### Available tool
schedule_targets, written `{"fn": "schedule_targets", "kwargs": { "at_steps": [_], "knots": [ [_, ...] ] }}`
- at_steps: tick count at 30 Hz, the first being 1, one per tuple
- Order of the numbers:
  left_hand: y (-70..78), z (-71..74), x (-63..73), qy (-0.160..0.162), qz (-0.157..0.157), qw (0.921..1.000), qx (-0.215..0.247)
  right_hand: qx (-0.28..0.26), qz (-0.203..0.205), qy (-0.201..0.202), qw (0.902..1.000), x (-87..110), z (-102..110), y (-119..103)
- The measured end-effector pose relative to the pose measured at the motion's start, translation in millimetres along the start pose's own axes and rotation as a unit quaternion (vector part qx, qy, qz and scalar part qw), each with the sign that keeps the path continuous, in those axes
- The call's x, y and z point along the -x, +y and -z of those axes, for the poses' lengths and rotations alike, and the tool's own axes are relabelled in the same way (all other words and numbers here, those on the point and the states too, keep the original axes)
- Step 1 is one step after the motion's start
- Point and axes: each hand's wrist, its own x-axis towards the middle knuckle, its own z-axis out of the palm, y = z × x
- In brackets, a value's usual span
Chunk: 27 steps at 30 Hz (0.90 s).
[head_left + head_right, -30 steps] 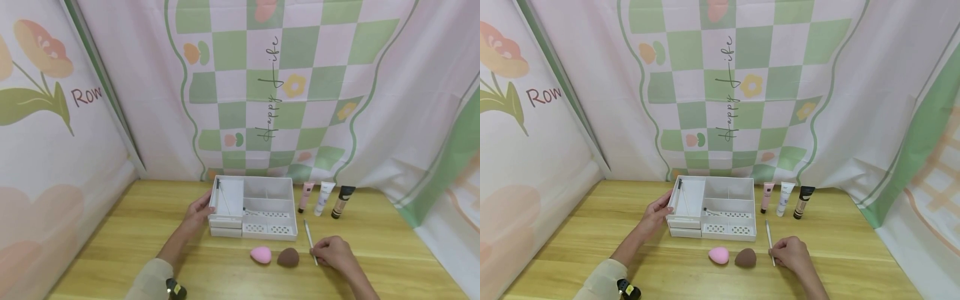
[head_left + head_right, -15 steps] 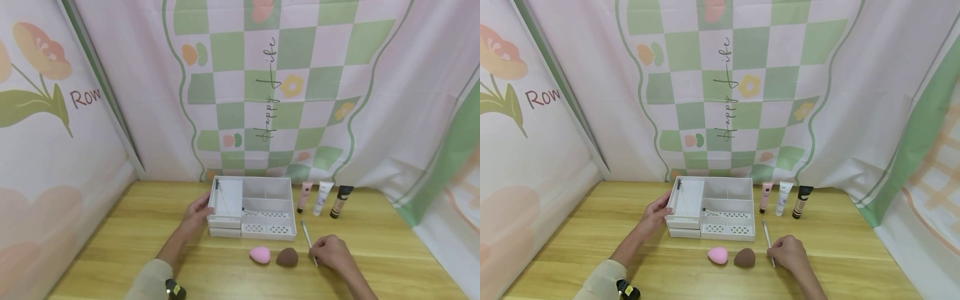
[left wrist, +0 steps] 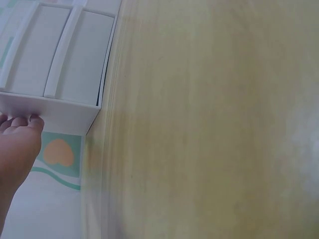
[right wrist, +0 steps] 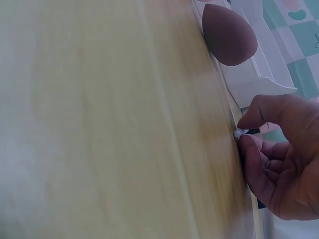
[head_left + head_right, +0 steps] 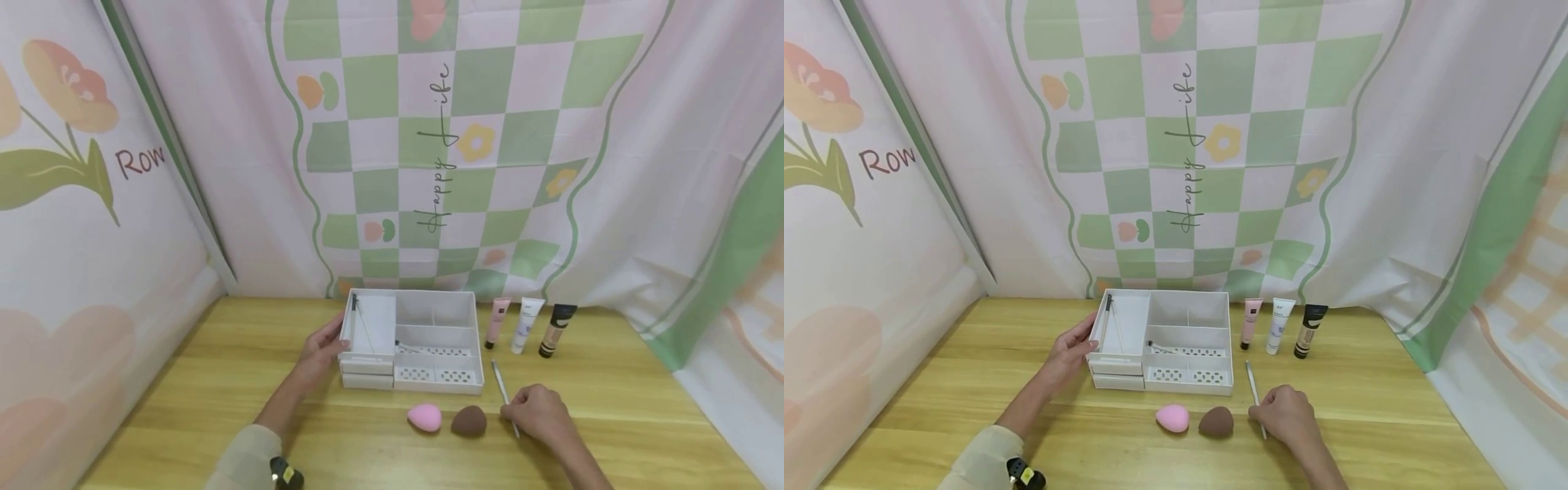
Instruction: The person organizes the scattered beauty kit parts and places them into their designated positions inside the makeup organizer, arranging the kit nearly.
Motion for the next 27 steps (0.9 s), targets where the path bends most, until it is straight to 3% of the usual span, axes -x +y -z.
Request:
{"fn": "schedule_targets", "kwargs": {
  "at_steps": [19,23,27],
  "knots": [
    [1.5,-0.2,0.6,-0.008,-0.012,0.9999,0.000,-0.117,-0.006,-0.027,0.9927,-1.2,7.3,7.6],
    [1.1,-0.1,0.6,-0.008,-0.010,0.9999,-0.009,-0.161,0.004,-0.051,0.9857,-3.0,9.6,10.9],
    [1.1,-0.4,0.9,-0.010,-0.012,0.9999,-0.005,-0.217,0.020,-0.096,0.9713,-4.3,14.3,12.6]
  ]
}}
